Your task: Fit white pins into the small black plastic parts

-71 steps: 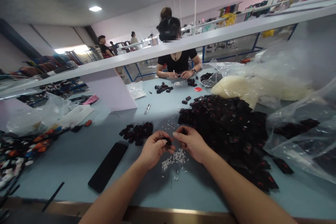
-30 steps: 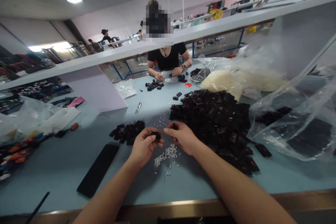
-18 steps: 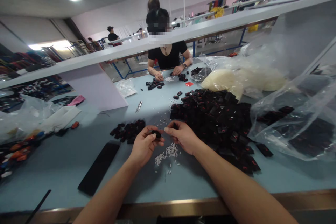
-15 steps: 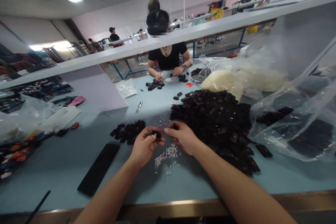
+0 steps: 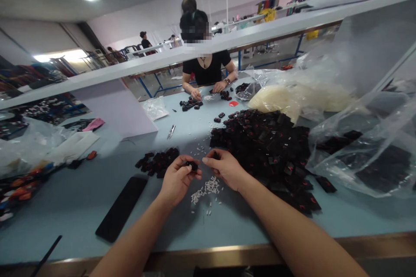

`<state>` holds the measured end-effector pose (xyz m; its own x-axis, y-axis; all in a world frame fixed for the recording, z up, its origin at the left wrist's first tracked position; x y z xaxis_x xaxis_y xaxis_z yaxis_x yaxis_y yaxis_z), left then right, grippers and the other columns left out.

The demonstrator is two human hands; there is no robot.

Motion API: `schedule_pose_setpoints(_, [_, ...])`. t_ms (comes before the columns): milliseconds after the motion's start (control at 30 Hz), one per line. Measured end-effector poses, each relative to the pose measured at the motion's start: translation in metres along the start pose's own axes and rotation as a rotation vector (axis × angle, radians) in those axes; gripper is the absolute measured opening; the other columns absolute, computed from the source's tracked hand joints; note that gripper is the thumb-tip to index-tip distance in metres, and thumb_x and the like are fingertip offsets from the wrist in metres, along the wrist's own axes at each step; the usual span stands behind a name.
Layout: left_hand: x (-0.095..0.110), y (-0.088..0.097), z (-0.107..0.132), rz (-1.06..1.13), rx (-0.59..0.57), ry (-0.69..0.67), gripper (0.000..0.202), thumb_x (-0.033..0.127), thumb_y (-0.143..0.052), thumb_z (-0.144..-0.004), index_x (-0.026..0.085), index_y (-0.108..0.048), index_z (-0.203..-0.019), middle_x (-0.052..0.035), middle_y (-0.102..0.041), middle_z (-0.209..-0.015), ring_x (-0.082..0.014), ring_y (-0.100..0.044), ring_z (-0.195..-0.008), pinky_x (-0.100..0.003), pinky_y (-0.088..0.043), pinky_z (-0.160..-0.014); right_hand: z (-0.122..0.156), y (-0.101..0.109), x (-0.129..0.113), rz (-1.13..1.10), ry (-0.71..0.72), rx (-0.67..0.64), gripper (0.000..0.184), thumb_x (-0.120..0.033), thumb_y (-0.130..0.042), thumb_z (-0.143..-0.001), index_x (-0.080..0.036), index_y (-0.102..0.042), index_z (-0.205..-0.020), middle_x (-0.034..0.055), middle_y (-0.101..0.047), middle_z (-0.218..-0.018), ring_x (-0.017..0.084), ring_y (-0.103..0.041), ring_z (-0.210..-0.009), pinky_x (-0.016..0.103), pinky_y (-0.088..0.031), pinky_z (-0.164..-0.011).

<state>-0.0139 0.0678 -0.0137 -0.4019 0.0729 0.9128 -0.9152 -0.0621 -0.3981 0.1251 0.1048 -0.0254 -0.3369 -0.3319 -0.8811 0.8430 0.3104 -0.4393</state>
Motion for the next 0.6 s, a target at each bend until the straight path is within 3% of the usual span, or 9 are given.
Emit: schedule_pose_setpoints(600, [0.0022, -0.0005, 0.0013, -0.006, 0.014, -0.017, 0.019, 0.015, -0.065, -0.069, 0.016, -0.057, -0.087, -0.0067, -0.069, -0.085, -0.0183, -0.069, -0.062, -0.031, -0.055, -0.057, 0.0002, -0.0001, 0.0000, 0.006, -0.006, 0.001, 0.036, -0.039, -0.081, -0.061, -0.019, -0.053, -0.069, -0.0071, -0.042, -0.053, 0.007, -0.032, -0.045, 0.024, -0.018, -0.043])
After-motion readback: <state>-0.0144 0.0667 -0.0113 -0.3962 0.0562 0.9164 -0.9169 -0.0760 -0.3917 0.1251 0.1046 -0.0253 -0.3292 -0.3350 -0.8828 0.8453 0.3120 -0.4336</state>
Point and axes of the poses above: each hand's wrist, its own z-axis away from the middle knuckle, its own y-axis out of the back of the hand, x = y × z, the point moved 6 cm from there along -z, towards the middle knuckle
